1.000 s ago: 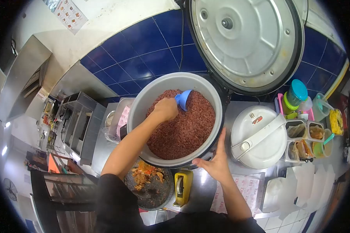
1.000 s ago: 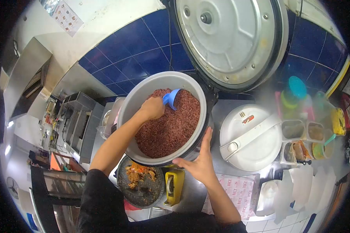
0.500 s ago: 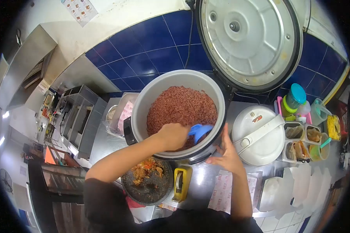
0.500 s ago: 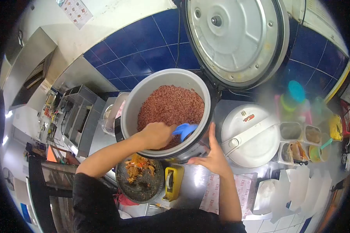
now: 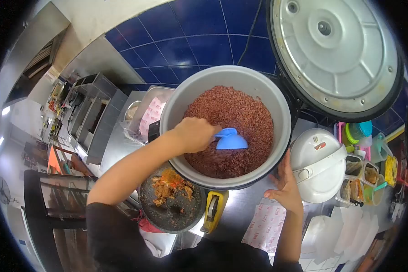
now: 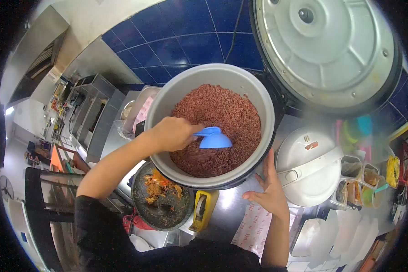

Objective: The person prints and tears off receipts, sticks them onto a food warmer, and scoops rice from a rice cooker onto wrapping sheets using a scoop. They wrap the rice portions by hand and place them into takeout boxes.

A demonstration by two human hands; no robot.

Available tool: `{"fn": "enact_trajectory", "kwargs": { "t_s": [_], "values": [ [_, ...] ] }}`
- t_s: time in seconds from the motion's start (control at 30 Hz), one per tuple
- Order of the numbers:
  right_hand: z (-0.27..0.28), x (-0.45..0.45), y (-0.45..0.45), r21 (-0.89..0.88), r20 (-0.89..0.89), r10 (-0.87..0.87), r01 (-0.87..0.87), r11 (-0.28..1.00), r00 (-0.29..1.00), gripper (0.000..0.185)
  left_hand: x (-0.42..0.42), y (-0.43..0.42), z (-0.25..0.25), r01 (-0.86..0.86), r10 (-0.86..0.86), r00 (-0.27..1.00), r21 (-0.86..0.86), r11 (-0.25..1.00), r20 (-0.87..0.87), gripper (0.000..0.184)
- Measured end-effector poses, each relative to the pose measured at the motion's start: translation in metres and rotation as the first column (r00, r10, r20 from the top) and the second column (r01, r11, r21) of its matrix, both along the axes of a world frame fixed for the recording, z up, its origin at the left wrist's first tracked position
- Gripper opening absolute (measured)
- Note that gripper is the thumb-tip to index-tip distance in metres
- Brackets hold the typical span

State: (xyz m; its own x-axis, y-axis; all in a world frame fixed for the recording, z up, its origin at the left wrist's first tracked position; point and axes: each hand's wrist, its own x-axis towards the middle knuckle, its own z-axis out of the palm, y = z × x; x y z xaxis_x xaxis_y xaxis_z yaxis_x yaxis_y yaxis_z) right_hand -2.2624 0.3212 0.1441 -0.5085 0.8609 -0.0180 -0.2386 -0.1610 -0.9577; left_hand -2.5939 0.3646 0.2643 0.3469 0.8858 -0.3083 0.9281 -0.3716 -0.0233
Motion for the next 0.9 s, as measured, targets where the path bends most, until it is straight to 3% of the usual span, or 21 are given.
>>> {"fn": "enact_trajectory", "kwargs": {
  "t_s": [0.1,0.23,0.33,0.43,0.53,0.63,0.83,0.9],
  "values": [
    [0.000,0.000,-0.001,0.006,0.029,-0.006,0.006,1.000,1.000,0.158,-0.012,-0.016,0.006,0.055,-0.037,0.993,-0.166,0.985,0.108,0.034],
    [0.000,-0.003,-0.002,-0.019,0.025,-0.014,0.015,1.000,1.000,0.159,-0.012,-0.008,0.002,0.000,0.121,0.963,-0.447,0.894,0.242,0.029],
    [0.000,0.000,0.000,-0.008,0.033,-0.007,0.007,1.000,0.999,0.159,-0.016,0.007,-0.001,0.003,0.127,0.976,-0.592,0.806,0.178,0.027],
    [0.001,0.006,0.003,-0.020,0.053,0.000,0.001,1.000,0.999,0.158,-0.022,0.010,0.018,0.154,0.049,0.931,-0.512,0.845,0.362,0.030],
    [0.004,0.010,0.004,-0.018,0.069,0.016,-0.015,1.000,0.998,0.157,0.004,-0.004,0.056,-0.051,0.048,0.997,-0.038,0.998,-0.066,0.037],
    [0.000,0.009,0.004,-0.024,0.052,0.014,-0.013,1.000,0.999,0.156,0.006,-0.008,0.048,-0.100,0.080,0.967,-0.069,0.993,-0.242,0.041],
    [-0.002,0.000,0.000,0.036,0.037,0.004,-0.006,0.999,0.999,0.158,-0.020,-0.006,0.000,-0.017,0.072,0.986,-0.340,0.940,0.151,0.032],
    [-0.005,0.000,0.000,0.047,0.036,0.000,-0.001,0.999,0.999,0.158,-0.015,0.005,0.005,-0.079,0.145,0.986,-0.515,0.853,0.088,0.031]
  ]
}}
